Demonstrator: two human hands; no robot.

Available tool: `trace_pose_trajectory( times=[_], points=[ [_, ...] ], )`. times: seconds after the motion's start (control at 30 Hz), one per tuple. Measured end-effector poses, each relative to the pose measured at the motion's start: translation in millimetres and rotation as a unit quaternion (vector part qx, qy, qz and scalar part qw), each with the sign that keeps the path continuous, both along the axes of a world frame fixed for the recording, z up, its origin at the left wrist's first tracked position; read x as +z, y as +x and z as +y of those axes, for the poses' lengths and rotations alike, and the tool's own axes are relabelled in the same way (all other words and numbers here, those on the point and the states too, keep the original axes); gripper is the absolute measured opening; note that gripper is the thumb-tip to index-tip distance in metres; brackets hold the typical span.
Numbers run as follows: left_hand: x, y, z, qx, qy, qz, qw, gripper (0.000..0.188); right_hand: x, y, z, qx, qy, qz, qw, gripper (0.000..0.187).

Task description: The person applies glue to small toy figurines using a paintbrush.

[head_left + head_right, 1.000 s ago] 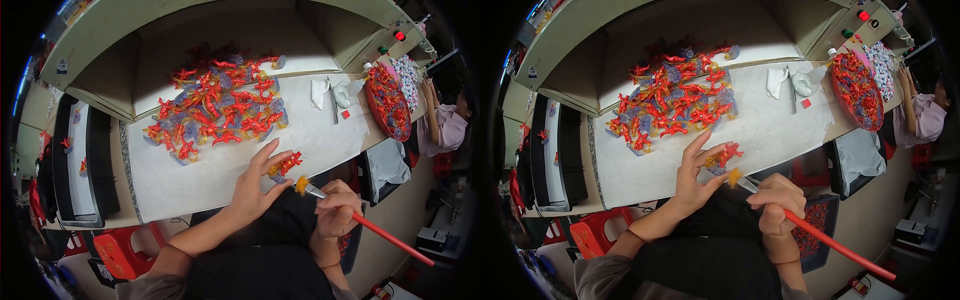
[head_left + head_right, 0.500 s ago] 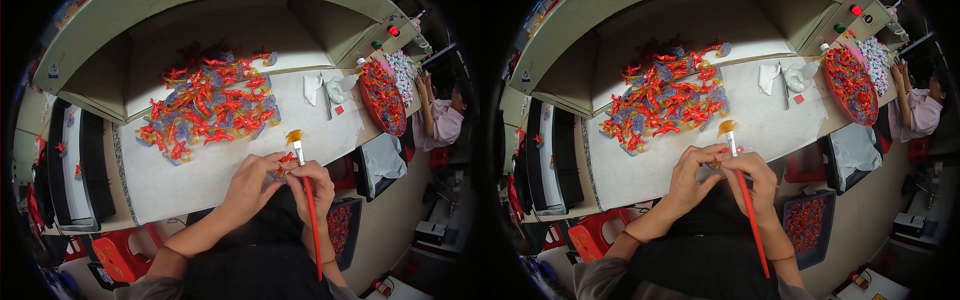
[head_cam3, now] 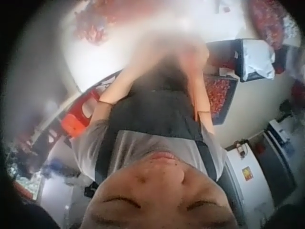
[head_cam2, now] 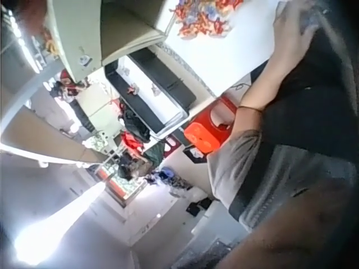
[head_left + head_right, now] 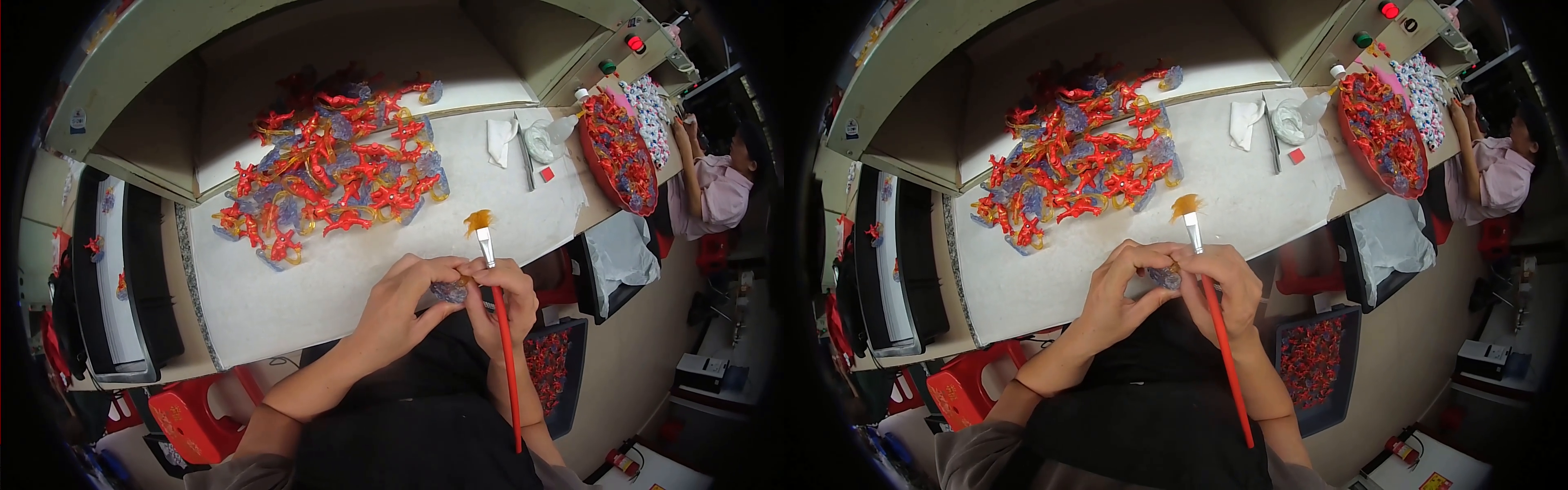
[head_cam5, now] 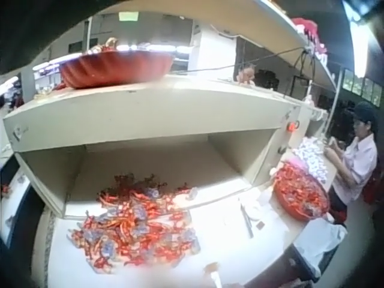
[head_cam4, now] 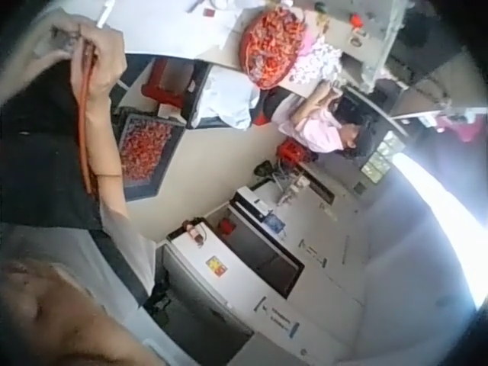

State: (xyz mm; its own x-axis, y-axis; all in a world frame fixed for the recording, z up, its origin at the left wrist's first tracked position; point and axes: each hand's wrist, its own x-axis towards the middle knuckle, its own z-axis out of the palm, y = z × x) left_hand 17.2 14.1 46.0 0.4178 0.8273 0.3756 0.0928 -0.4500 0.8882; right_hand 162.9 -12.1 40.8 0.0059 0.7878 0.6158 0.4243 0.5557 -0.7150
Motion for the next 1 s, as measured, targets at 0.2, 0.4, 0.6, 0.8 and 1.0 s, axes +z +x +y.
trace_pose_trajectory(
  times=[0.2, 0.4, 0.6, 0.8, 1.0],
  points=[
    [-5, 0, -9, 0.076, -0.085, -0.057, 0.992, 0.04, 0, 1, -1, -0.049, 0.017, 0.043, 0.998, 0.036],
    [-2, -3, -5, -0.112, -0.457, -0.298, 0.83, 0.043, 0, -4, 2, -0.048, 0.088, 0.017, 0.995, 0.031],
    [5, 5, -6, -0.057, -0.394, -0.355, 0.846, 0.055, 6, -3, 2, -0.001, 0.066, -0.038, 0.997, 0.026],
    [1, 1, -4, 0.006, -0.291, -0.298, 0.909, 0.063, 5, -4, -3, -0.035, 0.023, -0.005, 0.999, 0.012],
    [1, -2, -2, 0.005, -0.312, -0.284, 0.907, 0.063, 19, -5, -11, 0.016, -0.007, 0.202, 0.979, 0.022]
  ],
)
